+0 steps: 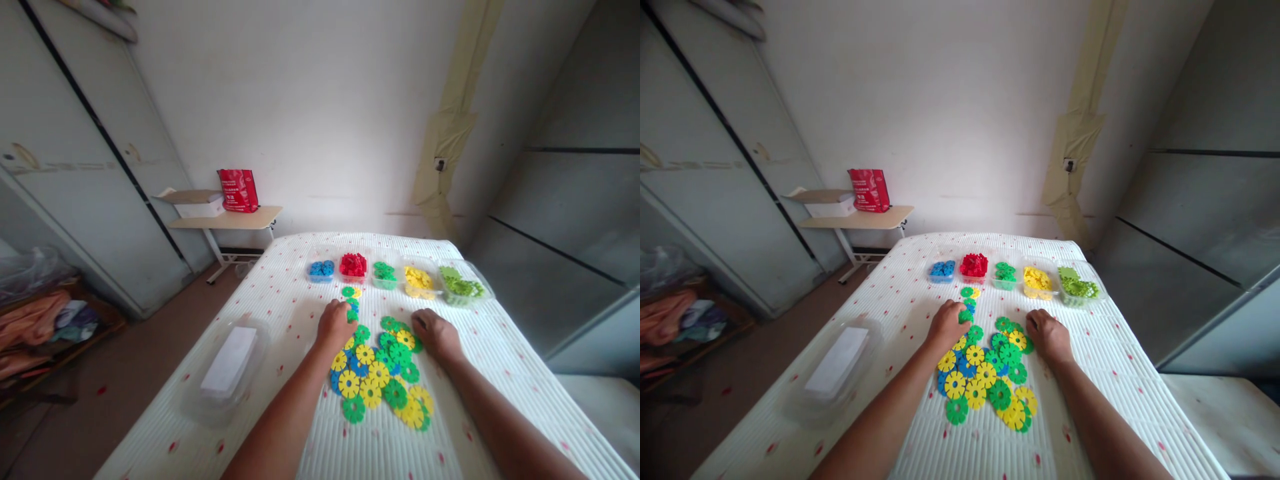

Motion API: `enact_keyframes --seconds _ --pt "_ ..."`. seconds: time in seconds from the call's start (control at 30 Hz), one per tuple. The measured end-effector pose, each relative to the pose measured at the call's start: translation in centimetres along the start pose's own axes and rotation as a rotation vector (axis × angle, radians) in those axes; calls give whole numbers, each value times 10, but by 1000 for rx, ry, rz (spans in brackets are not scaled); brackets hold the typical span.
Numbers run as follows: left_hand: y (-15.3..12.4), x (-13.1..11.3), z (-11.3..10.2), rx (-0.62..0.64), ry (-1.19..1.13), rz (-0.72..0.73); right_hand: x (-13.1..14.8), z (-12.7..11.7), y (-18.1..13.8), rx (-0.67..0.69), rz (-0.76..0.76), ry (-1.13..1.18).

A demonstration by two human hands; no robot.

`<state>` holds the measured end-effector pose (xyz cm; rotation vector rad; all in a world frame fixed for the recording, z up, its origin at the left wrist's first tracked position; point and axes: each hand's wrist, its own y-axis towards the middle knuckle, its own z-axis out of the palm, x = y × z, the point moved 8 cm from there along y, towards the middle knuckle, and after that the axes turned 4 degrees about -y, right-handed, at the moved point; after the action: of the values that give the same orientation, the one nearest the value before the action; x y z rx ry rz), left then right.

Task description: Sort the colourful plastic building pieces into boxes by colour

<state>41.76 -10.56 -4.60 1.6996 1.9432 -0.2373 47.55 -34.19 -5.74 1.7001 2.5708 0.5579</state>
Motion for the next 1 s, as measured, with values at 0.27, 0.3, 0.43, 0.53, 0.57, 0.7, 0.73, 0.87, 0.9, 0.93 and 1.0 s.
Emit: enact_keyframes --seconds 0.27,0.3,0.43,0.53,0.57,0.7,0.73,0.87,0.9,0.93,1.0 --pt "4 -10 9 124 204 -63 1 -1 0 -6 -17 2" --pt "5 -11 9 132 211 -64 1 -1 0 -7 -15 4" --pt "8 -4 3 112 142 -105 0 -1 0 -12 -15 11" --pt "8 -1 -5 69 47 -109 -1 2 1 -19 -16 6" --pt "8 -4 -7 64 17 -83 -2 2 2 -21 -14 3" --pt "-1 -26 -3 107 -35 108 -3 3 2 -30 -9 -4" --pt "-4 -30 1 126 -12 137 -3 2 1 -35 -11 -3" --pt "-13 -36 18 185 128 143 -2 1 1 -46 -18 3" --pt "-14 -37 21 187 152 143 -2 1 1 -44 -17 2" --pt "-15 -38 23 187 171 145 -2 2 1 -41 -16 0" --pt "-16 -40 25 193 200 158 -3 3 1 -38 -12 3"
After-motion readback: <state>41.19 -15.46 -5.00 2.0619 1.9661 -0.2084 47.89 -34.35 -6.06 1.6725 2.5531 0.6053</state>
